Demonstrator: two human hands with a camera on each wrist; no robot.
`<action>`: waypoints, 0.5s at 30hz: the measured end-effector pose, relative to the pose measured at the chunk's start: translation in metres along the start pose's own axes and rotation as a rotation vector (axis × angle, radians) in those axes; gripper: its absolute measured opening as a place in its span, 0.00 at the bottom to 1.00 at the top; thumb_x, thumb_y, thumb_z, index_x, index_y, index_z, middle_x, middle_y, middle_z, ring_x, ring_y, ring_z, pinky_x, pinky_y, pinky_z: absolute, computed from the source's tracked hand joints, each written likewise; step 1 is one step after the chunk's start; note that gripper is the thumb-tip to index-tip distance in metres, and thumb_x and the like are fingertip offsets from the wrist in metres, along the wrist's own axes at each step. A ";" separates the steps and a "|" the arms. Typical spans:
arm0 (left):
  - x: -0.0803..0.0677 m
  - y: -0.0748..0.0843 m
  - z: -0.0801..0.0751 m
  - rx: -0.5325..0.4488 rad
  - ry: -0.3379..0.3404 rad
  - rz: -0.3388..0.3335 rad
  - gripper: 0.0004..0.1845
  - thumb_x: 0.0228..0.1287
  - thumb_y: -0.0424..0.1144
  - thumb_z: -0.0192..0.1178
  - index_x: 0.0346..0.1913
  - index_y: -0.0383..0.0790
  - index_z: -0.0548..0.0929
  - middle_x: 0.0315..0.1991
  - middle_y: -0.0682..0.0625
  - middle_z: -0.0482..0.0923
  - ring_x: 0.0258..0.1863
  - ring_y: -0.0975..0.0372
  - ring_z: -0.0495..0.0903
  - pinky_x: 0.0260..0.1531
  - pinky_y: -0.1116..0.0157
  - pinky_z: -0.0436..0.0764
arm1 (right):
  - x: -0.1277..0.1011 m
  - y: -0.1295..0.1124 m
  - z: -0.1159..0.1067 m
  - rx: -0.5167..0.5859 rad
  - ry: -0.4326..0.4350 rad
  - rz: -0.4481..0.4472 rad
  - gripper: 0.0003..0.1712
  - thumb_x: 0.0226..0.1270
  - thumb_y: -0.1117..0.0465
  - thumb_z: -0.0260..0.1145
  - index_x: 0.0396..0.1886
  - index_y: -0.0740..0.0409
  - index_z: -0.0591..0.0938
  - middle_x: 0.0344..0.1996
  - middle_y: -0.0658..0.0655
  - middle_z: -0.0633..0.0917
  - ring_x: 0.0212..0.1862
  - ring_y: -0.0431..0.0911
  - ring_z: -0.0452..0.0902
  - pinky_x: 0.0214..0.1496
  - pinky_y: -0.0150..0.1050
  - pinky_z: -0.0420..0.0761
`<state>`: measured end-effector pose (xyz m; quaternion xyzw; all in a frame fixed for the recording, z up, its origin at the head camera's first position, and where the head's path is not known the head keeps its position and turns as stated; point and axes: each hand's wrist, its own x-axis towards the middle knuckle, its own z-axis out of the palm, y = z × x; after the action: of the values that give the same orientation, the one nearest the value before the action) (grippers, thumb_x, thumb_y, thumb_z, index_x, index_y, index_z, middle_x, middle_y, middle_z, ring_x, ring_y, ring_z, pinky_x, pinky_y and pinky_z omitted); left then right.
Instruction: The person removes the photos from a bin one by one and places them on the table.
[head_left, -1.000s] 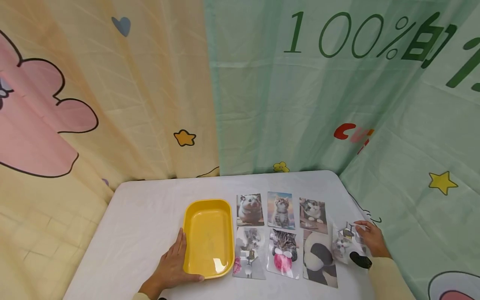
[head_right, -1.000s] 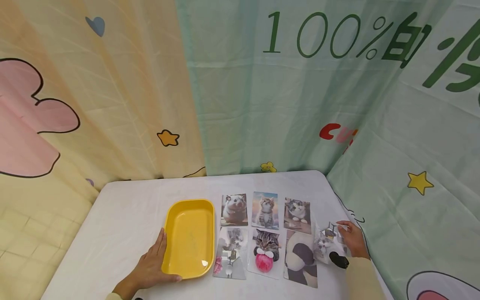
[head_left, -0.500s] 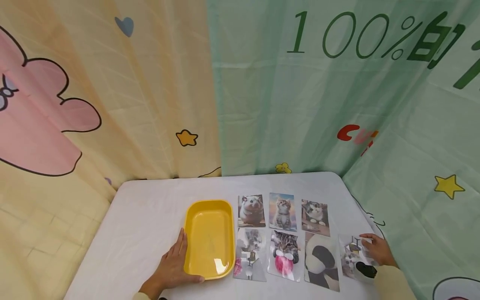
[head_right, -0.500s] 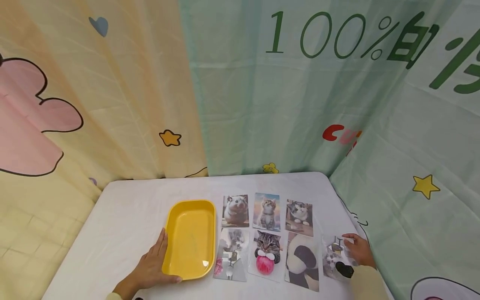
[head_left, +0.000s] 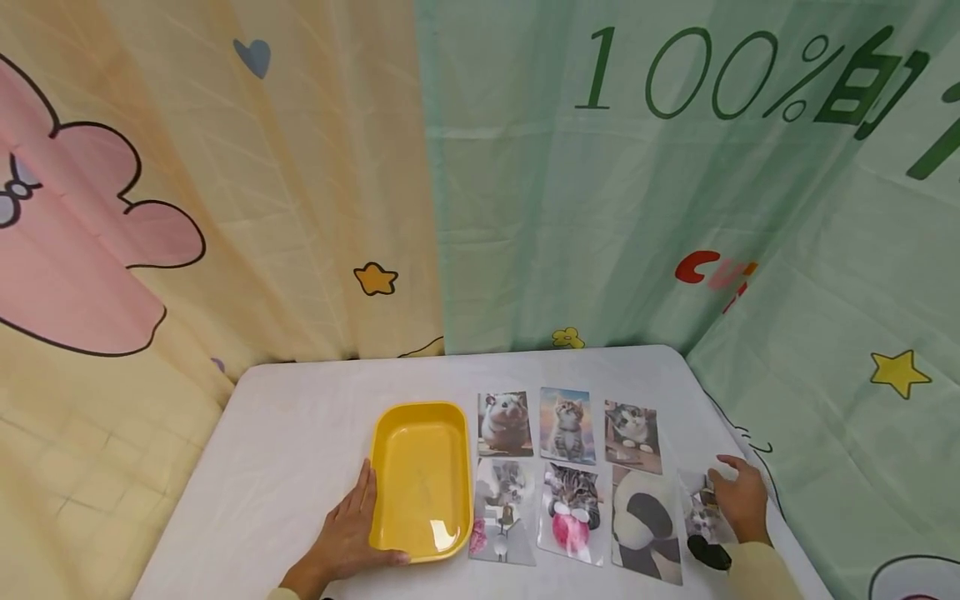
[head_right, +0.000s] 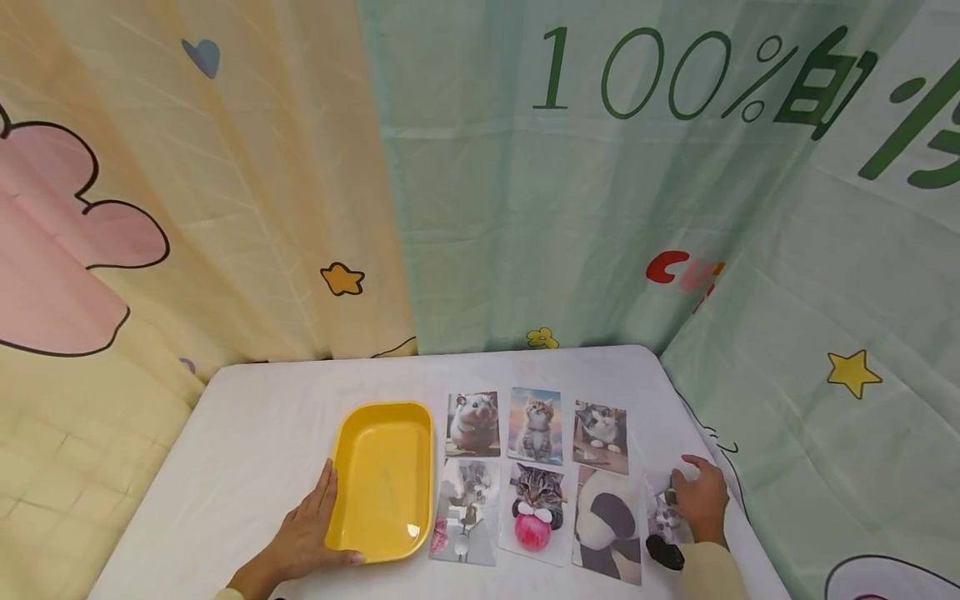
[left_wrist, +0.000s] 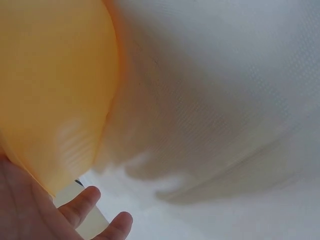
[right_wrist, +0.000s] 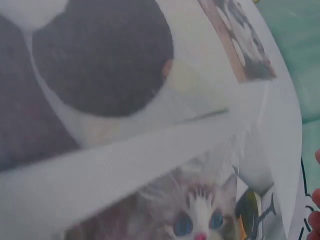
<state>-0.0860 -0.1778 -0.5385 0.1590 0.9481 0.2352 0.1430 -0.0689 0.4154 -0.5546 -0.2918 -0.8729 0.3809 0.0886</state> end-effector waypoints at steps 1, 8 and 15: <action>0.000 0.000 0.000 -0.001 0.001 -0.003 0.75 0.38 0.72 0.67 0.74 0.25 0.37 0.76 0.35 0.28 0.71 0.38 0.50 0.60 0.36 0.59 | -0.002 -0.004 0.003 0.004 0.003 -0.023 0.24 0.69 0.65 0.54 0.60 0.75 0.69 0.62 0.79 0.64 0.63 0.72 0.58 0.62 0.67 0.60; 0.000 0.005 0.002 -0.003 0.030 -0.046 0.78 0.32 0.76 0.67 0.74 0.24 0.41 0.76 0.36 0.31 0.72 0.40 0.49 0.62 0.37 0.57 | -0.013 -0.038 0.024 -0.008 -0.010 -0.204 0.21 0.68 0.66 0.57 0.57 0.74 0.71 0.62 0.77 0.65 0.66 0.71 0.56 0.64 0.66 0.57; 0.002 0.013 0.001 -0.012 0.081 -0.025 0.78 0.27 0.73 0.72 0.73 0.23 0.47 0.76 0.33 0.33 0.71 0.38 0.45 0.64 0.35 0.47 | -0.020 -0.070 0.046 -0.050 -0.025 -0.397 0.21 0.65 0.65 0.62 0.55 0.73 0.74 0.61 0.77 0.67 0.64 0.71 0.60 0.62 0.67 0.58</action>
<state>-0.0845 -0.1658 -0.5336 0.1368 0.9536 0.2453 0.1081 -0.1008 0.3385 -0.5351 -0.1113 -0.9235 0.3377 0.1441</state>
